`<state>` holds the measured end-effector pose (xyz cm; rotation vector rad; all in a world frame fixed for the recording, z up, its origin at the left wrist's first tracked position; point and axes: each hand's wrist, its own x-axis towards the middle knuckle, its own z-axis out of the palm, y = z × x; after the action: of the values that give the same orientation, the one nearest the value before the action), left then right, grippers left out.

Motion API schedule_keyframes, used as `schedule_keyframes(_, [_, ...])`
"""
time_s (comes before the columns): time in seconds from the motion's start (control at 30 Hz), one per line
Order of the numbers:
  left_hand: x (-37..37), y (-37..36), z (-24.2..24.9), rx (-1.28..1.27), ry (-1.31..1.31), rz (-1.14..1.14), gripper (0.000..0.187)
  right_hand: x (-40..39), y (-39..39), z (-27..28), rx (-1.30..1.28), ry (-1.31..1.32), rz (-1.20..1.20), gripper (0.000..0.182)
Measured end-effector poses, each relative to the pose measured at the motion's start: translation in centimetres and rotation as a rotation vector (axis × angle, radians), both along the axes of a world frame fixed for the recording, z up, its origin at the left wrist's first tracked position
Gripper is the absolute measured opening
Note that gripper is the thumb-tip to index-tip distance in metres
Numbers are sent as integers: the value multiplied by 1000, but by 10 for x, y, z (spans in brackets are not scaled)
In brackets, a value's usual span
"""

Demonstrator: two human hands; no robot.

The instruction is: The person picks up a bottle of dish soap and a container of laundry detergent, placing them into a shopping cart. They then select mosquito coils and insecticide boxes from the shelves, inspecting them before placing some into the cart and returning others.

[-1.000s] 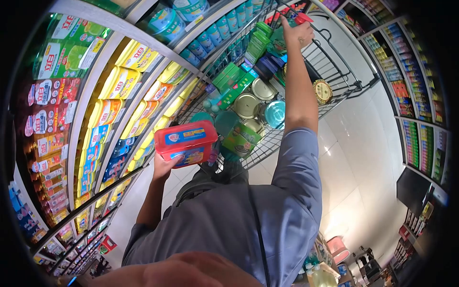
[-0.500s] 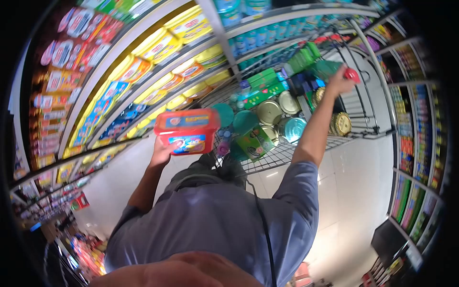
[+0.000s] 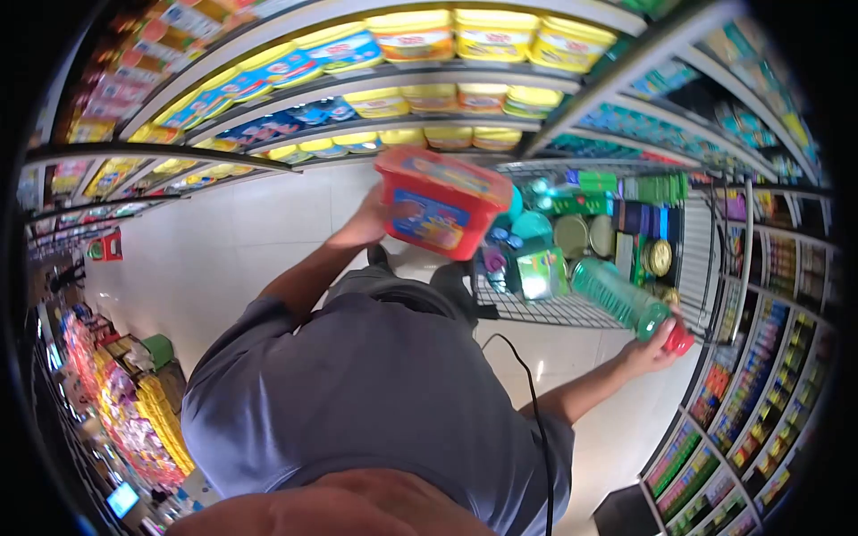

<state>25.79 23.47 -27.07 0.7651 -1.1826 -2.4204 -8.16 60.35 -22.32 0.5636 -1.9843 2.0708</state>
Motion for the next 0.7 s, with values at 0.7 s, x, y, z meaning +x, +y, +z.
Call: schedule_keyframes(0.7, [321,-77,-40,-243,-57,432,64,280,-258,29,-33,-37,312,22])
